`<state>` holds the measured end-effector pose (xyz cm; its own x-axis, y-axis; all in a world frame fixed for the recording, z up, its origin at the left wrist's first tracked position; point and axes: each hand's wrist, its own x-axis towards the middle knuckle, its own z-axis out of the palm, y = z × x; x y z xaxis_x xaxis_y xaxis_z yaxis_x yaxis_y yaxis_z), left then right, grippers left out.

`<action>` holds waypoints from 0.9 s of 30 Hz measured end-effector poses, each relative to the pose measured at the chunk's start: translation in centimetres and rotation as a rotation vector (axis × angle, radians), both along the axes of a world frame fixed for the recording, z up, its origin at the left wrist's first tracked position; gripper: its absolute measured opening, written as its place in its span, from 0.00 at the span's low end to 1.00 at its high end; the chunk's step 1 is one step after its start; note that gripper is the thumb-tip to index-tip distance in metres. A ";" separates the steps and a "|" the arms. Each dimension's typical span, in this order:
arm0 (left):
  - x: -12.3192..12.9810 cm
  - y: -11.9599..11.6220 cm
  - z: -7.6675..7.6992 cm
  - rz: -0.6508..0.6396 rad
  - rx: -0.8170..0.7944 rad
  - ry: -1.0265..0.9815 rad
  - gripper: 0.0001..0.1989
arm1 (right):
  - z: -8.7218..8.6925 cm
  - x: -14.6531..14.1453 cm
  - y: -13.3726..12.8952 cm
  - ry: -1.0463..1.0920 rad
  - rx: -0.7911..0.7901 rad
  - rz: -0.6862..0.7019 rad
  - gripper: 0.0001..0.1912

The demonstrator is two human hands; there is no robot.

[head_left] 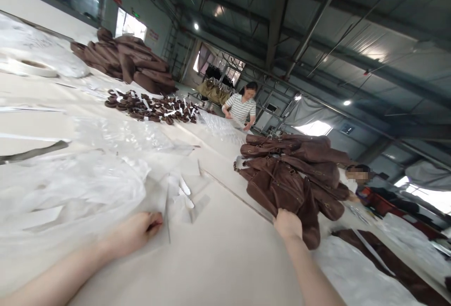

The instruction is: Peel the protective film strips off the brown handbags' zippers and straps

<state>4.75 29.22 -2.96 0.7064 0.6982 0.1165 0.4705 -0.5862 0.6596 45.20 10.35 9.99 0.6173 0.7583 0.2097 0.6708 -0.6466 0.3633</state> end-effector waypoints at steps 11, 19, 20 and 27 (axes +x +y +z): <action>-0.3 -0.3 0.6 -0.044 0.061 -0.018 0.08 | 3.5 -10.5 -8.3 0.250 0.211 -0.024 0.27; -0.5 -0.6 0.6 -0.039 0.095 -0.010 0.09 | 1.0 -24.4 -15.4 1.088 0.623 -0.121 0.28; -0.5 -0.7 0.6 -0.033 0.094 -0.005 0.08 | 2.1 -24.9 -16.1 1.239 0.735 -0.143 0.28; -0.5 -1.0 0.6 -0.027 0.057 0.017 0.09 | 16.1 -27.2 -18.5 1.469 1.546 0.104 0.16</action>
